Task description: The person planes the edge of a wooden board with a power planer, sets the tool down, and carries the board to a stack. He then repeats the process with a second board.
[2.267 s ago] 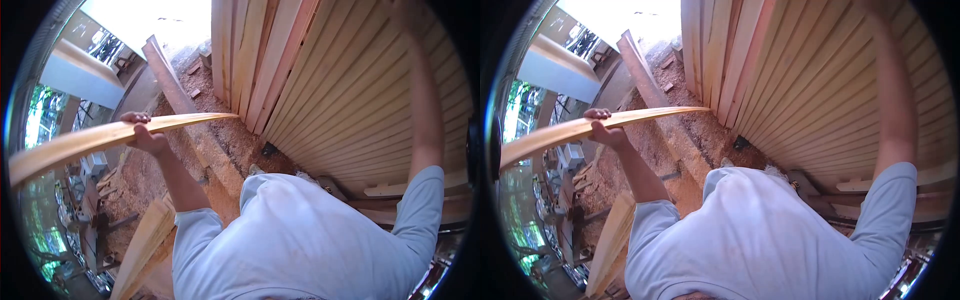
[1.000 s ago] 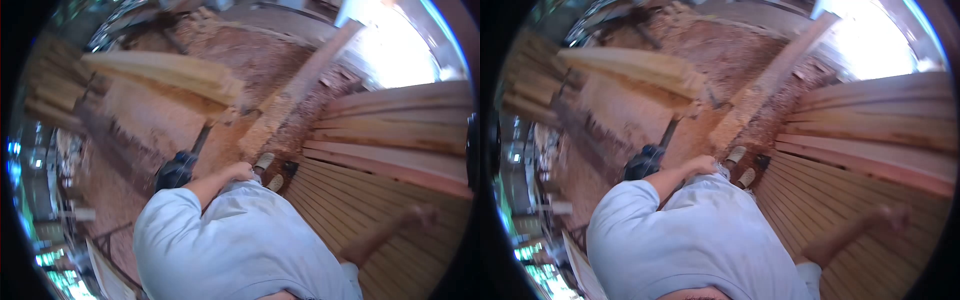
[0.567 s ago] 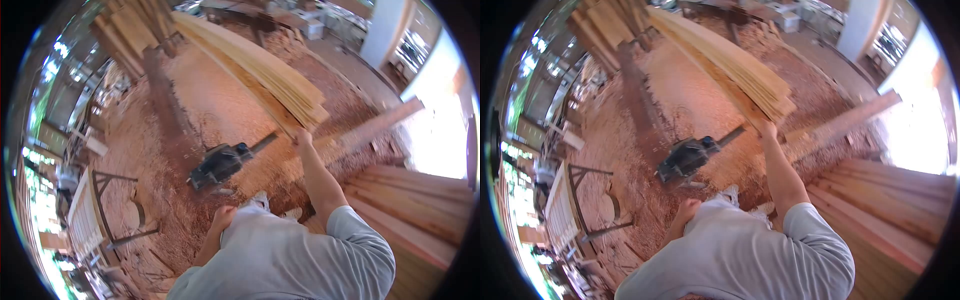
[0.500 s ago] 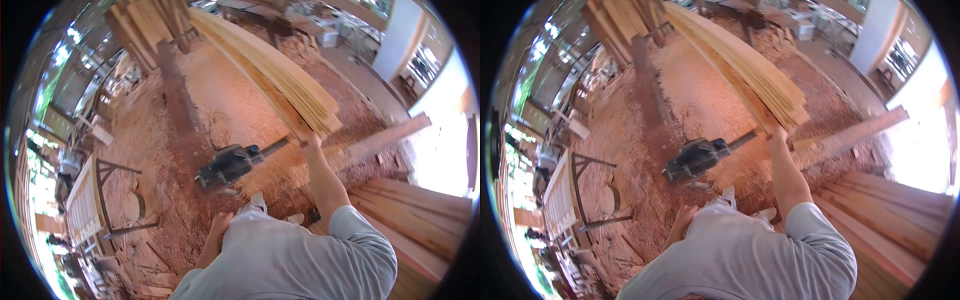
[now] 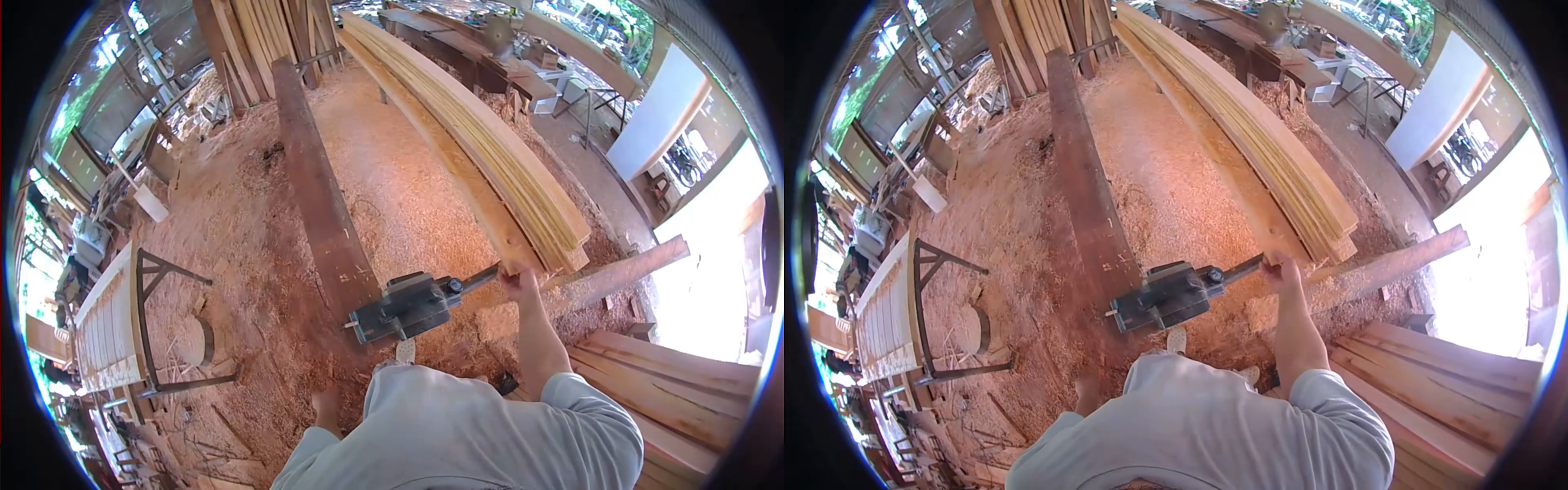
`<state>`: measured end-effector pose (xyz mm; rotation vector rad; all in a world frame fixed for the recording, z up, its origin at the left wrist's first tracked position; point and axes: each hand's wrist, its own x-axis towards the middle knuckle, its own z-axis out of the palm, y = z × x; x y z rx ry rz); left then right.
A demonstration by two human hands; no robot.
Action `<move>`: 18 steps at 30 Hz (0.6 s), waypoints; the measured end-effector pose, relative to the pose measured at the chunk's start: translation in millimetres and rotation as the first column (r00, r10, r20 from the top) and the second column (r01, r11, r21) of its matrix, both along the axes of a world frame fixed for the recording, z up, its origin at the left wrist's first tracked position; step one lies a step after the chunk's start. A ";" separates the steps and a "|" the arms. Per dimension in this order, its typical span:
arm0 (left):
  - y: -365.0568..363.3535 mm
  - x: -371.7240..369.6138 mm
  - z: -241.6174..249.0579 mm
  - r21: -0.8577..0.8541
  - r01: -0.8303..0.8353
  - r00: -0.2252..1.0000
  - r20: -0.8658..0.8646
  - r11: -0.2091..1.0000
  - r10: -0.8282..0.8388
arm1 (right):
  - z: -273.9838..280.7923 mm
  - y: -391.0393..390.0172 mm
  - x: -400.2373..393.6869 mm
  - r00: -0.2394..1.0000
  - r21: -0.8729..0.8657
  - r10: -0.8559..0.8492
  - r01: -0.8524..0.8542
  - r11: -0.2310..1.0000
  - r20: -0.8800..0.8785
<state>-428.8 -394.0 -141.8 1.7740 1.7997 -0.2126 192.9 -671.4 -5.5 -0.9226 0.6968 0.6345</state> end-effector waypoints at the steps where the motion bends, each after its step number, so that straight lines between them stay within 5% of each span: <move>1: 10.9 27.8 29.2 0.097 -0.045 0.997 0.068 0.994 0.039 | 1.6 0.2 -13.5 0.954 0.065 0.159 -0.180 0.981 0.253; 2: 27.8 37.3 31.5 0.116 -0.013 0.997 0.078 0.993 0.004 | 5.2 3.2 -26.7 0.954 0.065 0.155 -0.176 0.982 0.255; 4: 64.2 54.3 34.4 0.189 0.087 0.993 0.063 0.978 -0.100 | 10.4 5.2 -50.0 0.829 -0.331 0.342 -0.203 0.921 0.442; 5: 84.4 58.9 28.8 0.242 0.154 0.985 0.033 0.958 -0.167 | 13.3 -1.2 -59.3 0.824 -0.330 0.344 -0.204 0.922 0.451; 7: 101.9 85.7 43.9 0.411 0.201 0.977 -0.014 0.889 -0.214 | 8.9 -17.4 -83.1 0.537 -0.859 0.696 0.115 0.500 0.477; 8: 100.9 100.5 79.1 0.417 0.147 0.975 0.093 0.897 -0.203 | -3.9 -27.7 -89.3 0.504 -0.923 0.778 0.123 0.365 0.375; 11: 77.2 113.3 124.3 0.399 0.020 0.967 0.226 0.917 -0.120 | -50.4 -62.3 -97.0 0.471 -0.994 0.878 -0.020 0.103 0.081; 15: 8.1 94.9 157.0 0.364 -0.121 0.962 0.273 0.924 0.019 | -57.4 -58.1 -102.1 0.442 -0.991 0.887 0.057 0.121 0.134; 17: -12.7 59.3 127.1 0.292 -0.079 0.996 0.062 0.953 0.063 | -29.7 -50.6 -84.8 0.341 -0.958 0.921 -0.271 -0.093 -0.186; 18: -32.1 48.5 121.6 0.302 -0.102 0.994 0.063 0.948 0.087 | -15.0 -44.8 -77.4 0.319 -0.959 0.931 -0.268 -0.090 -0.176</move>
